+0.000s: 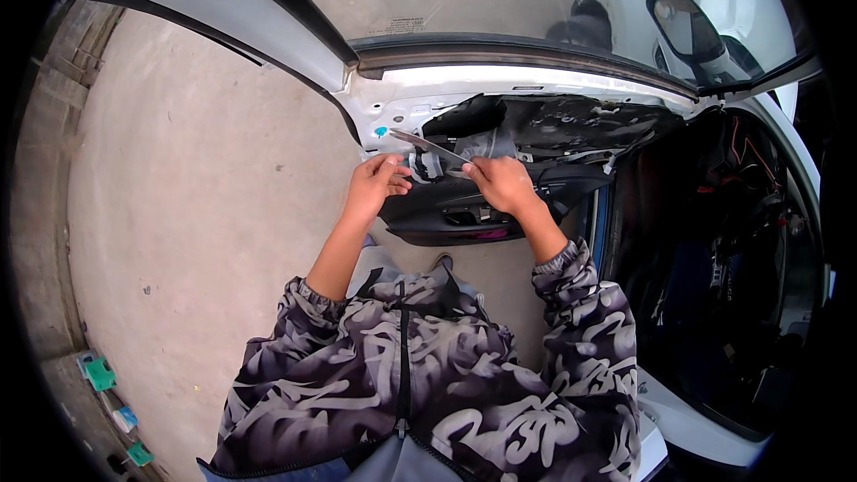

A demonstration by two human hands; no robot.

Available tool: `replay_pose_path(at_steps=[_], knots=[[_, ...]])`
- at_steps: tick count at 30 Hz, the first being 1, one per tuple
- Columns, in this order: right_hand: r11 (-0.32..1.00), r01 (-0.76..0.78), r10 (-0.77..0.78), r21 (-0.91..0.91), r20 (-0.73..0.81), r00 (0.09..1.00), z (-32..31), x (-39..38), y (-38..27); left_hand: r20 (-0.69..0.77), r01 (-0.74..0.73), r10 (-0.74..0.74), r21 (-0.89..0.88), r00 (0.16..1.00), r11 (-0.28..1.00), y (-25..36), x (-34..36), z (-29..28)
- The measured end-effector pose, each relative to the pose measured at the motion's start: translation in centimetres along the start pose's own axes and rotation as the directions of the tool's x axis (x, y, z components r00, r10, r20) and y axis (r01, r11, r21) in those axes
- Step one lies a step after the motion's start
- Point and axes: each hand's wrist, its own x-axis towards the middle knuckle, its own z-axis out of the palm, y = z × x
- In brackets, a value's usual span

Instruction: The person uses a screwdriver to remove screws from the exterior door handle and interior trim of a white car door. They then detach the door panel and set it aside.

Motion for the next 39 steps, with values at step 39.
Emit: replay_pose_path(at_steps=[39], knots=[[0.973, 0.229, -0.227, 0.033, 0.329, 0.917, -1.8, 5.9, 2.3, -0.306, -0.331, 0.202, -0.46, 0.93, 0.824, -2.3, 4.8, 10.6]])
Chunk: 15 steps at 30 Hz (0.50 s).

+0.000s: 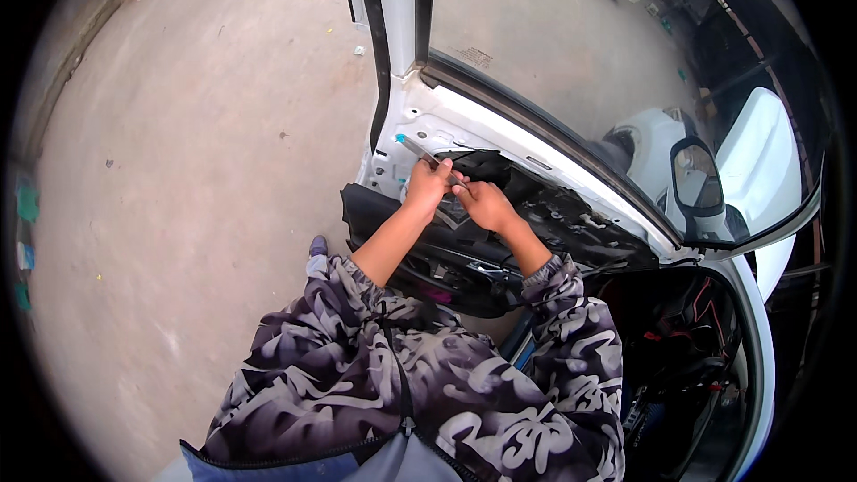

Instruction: The person uses a screwdriver to remove screws from the exterior door handle and interior trim of a white car door. They then detach the door panel and set it aside.

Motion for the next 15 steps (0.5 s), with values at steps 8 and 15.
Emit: replay_pose_path(at_steps=[8, 15], knots=[[0.899, -0.008, 0.009, 0.437, 0.001, 1.0, 5.4, -0.9, 2.1, -0.046, -0.011, 0.016, 0.103, 0.999, 0.995, -0.9, -1.4, -1.1], [0.928, -0.024, 0.045, 0.372, -0.048, 0.998, 5.2, -0.7, 1.0, -0.069, 0.031, -0.021, 0.146, 0.997, 0.989, -0.2, -1.0, -1.5]])
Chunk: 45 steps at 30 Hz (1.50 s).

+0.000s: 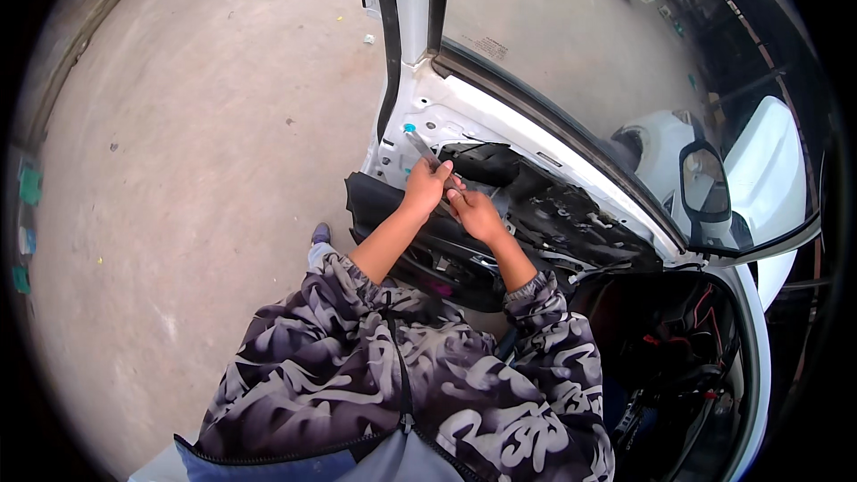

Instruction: The person uses a screwdriver to remove screws from the exterior door handle and interior trim of a white car door. They then detach the door panel and set it aside.

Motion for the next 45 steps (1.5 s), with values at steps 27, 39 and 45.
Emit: replay_pose_path(at_steps=[27, 39, 45], knots=[[0.845, 0.123, -0.272, -0.52, -0.221, 0.937, -1.3, 0.3, -2.0, 0.018, 0.014, -0.014, 0.018, 1.0, 1.0, 1.5, 0.4, 1.1], [0.993, 0.095, -0.091, -0.072, 0.061, 0.994, 4.9, -6.4, 3.8, 0.024, -0.134, 0.132, 0.251, 0.991, 0.959, -0.9, -4.3, -9.7], [0.998, -0.02, 0.036, -0.06, 0.279, 0.96, 10.2, -8.3, 5.7, -0.448, 0.01, 0.193, 0.412, 0.873, 0.911, -3.0, -7.1, -21.2]])
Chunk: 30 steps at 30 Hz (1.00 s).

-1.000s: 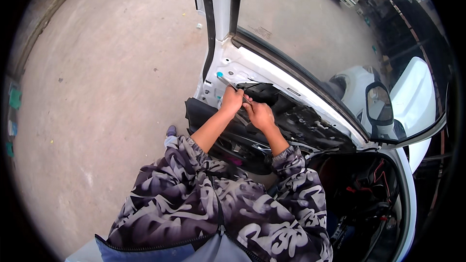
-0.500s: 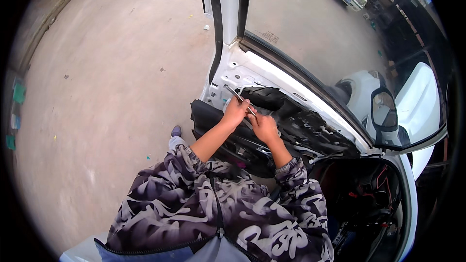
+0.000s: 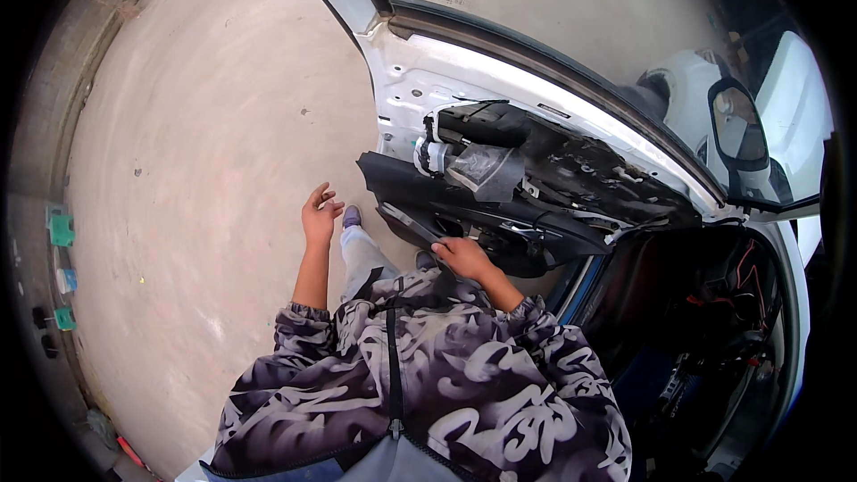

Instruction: The person uses a screwdriver to remove screws from the exterior door handle and interior trim of a white car door. They then detach the door panel and set it aside.

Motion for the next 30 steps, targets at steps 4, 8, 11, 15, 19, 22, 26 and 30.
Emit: replay_pose_path(at_steps=[4, 8, 11, 15, 19, 22, 26, 30], knots=[[0.996, -0.015, 0.025, 0.082, -0.12, 0.992, 3.4, -0.1, 1.8, 0.188, -0.13, -0.046, 0.818, 0.981, 0.561, -3.7, 1.5, -3.1], [0.993, -0.034, 0.051, 0.116, -0.152, 0.987, 0.7, -0.6, -0.1, 0.454, -0.104, -0.057, 0.321, 0.889, 0.941, -0.1, 1.5, 5.5], [0.971, -0.017, 0.053, 0.24, -0.145, 0.988, -2.7, -1.3, -2.6, 0.538, 0.063, -0.047, -0.01, 0.841, 0.998, 1.1, 2.6, 11.8], [1.0, -0.01, 0.009, -0.004, -0.176, 0.984, -6.7, -2.0, -6.3, 0.653, 0.122, -0.014, -0.121, 0.757, 0.985, -1.6, 0.7, 16.8], [0.919, 0.232, -0.306, -0.318, -0.207, 0.929, -8.3, -0.2, -9.5, 0.66, -0.107, 0.12, -0.06, 0.742, 0.992, -0.7, -2.7, 19.1], [0.837, -0.027, -0.079, -0.547, -0.17, 0.982, -9.8, 1.8, -11.8, 0.506, -0.57, 0.565, -0.166, 0.651, 0.805, -0.3, -2.5, 20.0], [0.73, -0.137, 0.104, -0.67, -0.089, 0.991, -12.0, 4.7, -12.0, 0.737, 0.085, -0.019, -0.052, 0.676, 0.995, 1.8, -2.8, 17.7], [0.693, -0.127, 0.121, -0.71, -0.059, 0.991, -12.9, 6.0, -13.0, 0.538, -0.259, 0.261, -0.082, 0.802, 0.962, -0.1, -1.7, 18.1]])
